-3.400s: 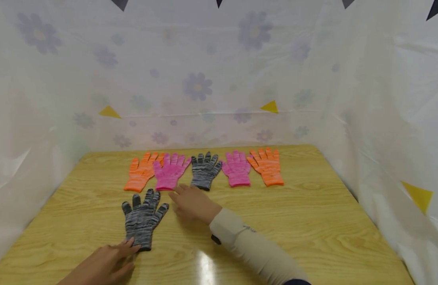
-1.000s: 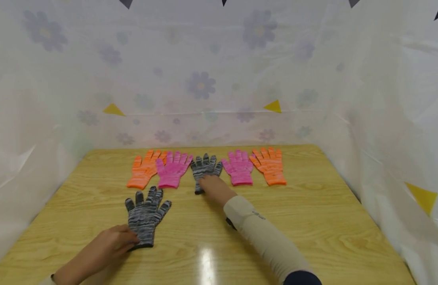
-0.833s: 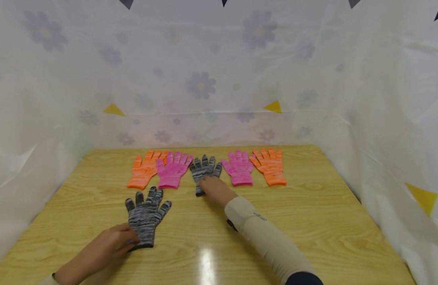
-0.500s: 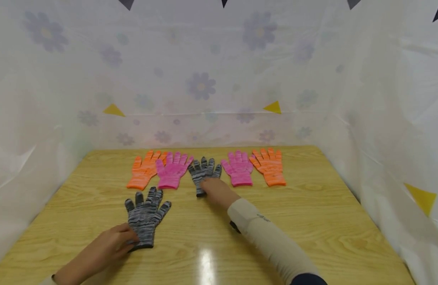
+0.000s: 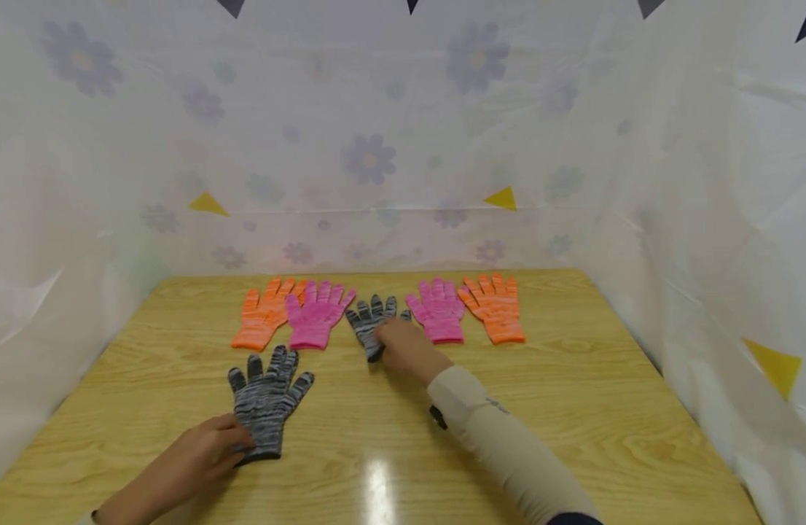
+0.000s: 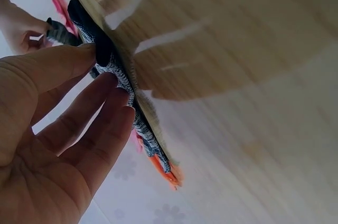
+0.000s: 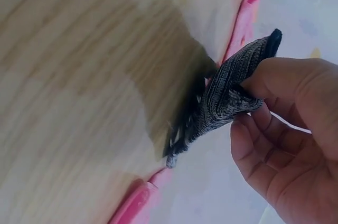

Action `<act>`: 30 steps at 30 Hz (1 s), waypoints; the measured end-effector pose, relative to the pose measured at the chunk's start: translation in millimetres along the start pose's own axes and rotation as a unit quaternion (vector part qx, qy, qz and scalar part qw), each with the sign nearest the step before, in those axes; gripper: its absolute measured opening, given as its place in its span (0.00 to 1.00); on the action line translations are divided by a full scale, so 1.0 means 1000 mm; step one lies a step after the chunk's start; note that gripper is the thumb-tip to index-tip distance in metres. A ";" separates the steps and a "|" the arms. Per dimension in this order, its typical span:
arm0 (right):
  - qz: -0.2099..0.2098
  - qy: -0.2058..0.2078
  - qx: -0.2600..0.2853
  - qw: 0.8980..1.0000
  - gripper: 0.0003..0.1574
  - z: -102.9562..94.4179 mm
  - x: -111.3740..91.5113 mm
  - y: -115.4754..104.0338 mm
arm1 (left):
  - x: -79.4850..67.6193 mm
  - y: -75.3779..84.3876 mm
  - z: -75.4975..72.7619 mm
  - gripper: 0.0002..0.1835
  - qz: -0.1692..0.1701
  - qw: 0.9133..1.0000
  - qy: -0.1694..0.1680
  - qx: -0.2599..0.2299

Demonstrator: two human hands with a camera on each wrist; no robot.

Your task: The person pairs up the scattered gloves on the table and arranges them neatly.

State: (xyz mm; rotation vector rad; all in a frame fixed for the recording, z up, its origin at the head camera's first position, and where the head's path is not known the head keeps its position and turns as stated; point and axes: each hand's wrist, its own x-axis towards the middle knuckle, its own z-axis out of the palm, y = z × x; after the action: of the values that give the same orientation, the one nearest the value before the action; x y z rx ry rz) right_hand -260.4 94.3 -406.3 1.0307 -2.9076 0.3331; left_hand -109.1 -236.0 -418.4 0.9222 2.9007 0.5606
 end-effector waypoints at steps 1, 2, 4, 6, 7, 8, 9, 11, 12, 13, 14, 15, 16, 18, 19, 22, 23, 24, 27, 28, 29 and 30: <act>-0.001 0.006 0.001 1.000 0.12 -0.001 -0.001 0.001 | 0.000 0.000 0.000 0.09 0.002 1.000 0.001 0.000; 0.000 0.010 0.005 1.000 0.12 -0.003 -0.002 0.001 | 0.000 0.000 0.000 0.09 0.005 1.000 0.002 0.001; 0.003 0.015 0.008 1.000 0.11 -0.007 -0.004 0.001 | 0.000 -0.001 0.000 0.09 0.003 1.000 0.003 0.001; 0.003 0.018 0.012 1.000 0.11 -0.011 -0.007 0.000 | 0.001 -0.002 0.000 0.09 0.006 1.000 0.002 -0.002; 0.005 0.017 0.013 1.000 0.11 -0.013 -0.009 -0.001 | 0.001 -0.002 0.001 0.09 0.005 1.000 0.002 -0.003; 0.008 0.016 0.013 1.000 0.11 -0.015 -0.011 -0.003 | 0.001 -0.002 0.001 0.09 0.005 1.000 0.002 -0.003; 0.008 0.016 0.012 1.000 0.11 -0.016 -0.013 -0.004 | 0.001 -0.002 0.001 0.09 0.005 1.000 0.003 -0.003; 0.007 0.017 0.013 1.000 0.12 -0.017 -0.017 -0.007 | 0.001 -0.001 0.000 0.08 0.000 1.000 0.001 -0.001; 0.006 0.017 0.011 1.000 0.13 -0.018 -0.019 -0.008 | 0.001 0.000 0.000 0.08 -0.004 1.000 0.000 0.001; 0.006 0.020 0.011 1.000 0.14 -0.018 -0.021 -0.009 | 0.001 0.001 -0.001 0.08 -0.007 1.000 -0.002 0.002; 0.003 0.025 0.011 1.000 0.14 -0.018 -0.023 -0.010 | 0.001 0.001 -0.001 0.08 -0.009 1.000 -0.003 0.004; 0.001 0.031 0.010 0.999 0.14 -0.018 -0.024 -0.011 | 0.002 0.001 -0.002 0.08 -0.012 1.000 -0.005 0.005; -0.002 0.039 0.009 0.999 0.13 -0.018 -0.026 -0.012 | 0.002 0.002 -0.002 0.08 -0.015 1.000 -0.007 0.006; -0.007 0.052 0.008 0.999 0.11 -0.018 -0.028 -0.013 | 0.002 0.002 -0.003 0.08 -0.014 1.000 -0.009 0.007; -0.011 0.060 0.009 0.998 0.10 -0.018 -0.029 -0.014 | 0.002 0.002 -0.003 0.08 -0.014 1.000 -0.010 0.007; -0.024 0.070 0.003 0.997 0.07 -0.017 -0.031 -0.017 | 0.002 0.001 -0.003 0.08 -0.016 1.000 -0.015 0.007; -0.028 0.070 0.001 0.997 0.06 -0.017 -0.031 -0.019 | 0.002 0.001 -0.003 0.08 -0.015 1.000 -0.016 0.007; -0.033 0.068 0.000 0.997 0.06 -0.017 -0.032 -0.020 | 0.003 0.000 -0.002 0.08 -0.015 1.000 -0.018 0.005; -0.045 0.057 -0.008 0.997 0.05 -0.017 -0.034 -0.026 | 0.003 0.000 -0.002 0.08 -0.019 1.000 -0.023 0.003; -0.047 0.053 -0.008 0.997 0.05 -0.017 -0.035 -0.028 | 0.003 -0.001 -0.001 0.08 -0.019 1.000 -0.024 0.002; -0.053 0.055 -0.010 0.997 0.05 -0.017 -0.036 -0.030 | 0.003 -0.001 -0.001 0.08 -0.019 1.000 -0.023 0.002; -0.059 0.055 -0.014 0.997 0.05 -0.016 -0.037 -0.032 | 0.003 0.000 -0.002 0.08 -0.021 1.000 -0.022 0.003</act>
State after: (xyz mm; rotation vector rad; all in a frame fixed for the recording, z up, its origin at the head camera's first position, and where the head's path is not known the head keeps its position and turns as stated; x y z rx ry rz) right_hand -211.9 96.2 -388.3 1.1360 -2.7317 0.3329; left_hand -111.7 -235.0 -416.6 0.8596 2.8764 0.5219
